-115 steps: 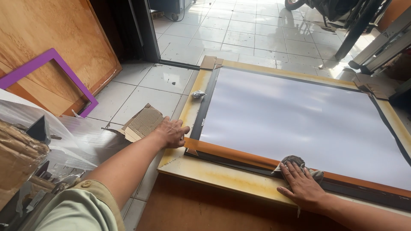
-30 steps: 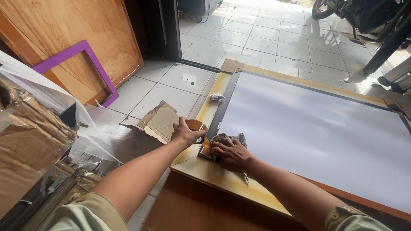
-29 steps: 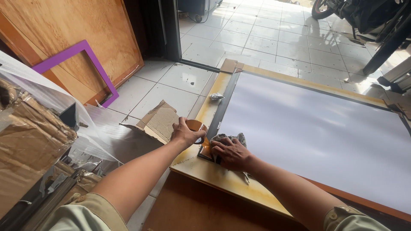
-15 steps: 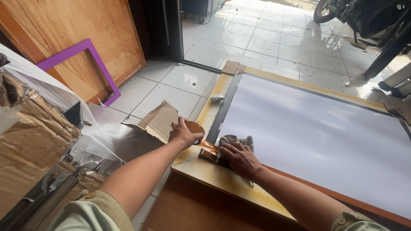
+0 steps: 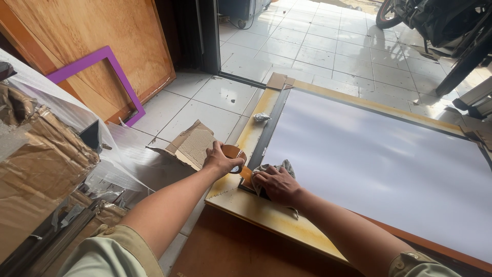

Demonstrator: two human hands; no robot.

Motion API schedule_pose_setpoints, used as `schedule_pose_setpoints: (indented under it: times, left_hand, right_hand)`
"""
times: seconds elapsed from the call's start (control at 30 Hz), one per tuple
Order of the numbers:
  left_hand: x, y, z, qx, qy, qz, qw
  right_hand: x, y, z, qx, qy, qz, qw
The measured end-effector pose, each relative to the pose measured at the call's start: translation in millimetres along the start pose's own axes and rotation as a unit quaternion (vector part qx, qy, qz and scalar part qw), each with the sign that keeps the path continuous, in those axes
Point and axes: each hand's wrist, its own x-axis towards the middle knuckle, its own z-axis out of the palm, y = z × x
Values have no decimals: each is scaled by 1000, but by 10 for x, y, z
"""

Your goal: Applying adhesive tape to the backboard edges of a picture frame to secure it in place.

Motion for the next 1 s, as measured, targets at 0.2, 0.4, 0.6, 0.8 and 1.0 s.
schedule_pose_setpoints:
  times: [0.2,0.4,0.6,0.8,1.0]
  left_hand:
    - [-83,55,34,4,-20,6,1000]
    - [-2,38,86,24,-17,10,1000]
    - [30,-17,142,69,-5,6,998]
    - [299,-152,246,96,0,11,995]
    - [355,-91,283,118,9,-1,993]
  right_hand:
    - [92,-229,-6,-36,31,22,999]
    - [100,-665,-221,-5,-75,109,991]
    - [470,-605,322,51,-228,182,955]
    - [195,-661,407,38,-133,125,983]
    - [456,-542,384,-3,-88,115,989]
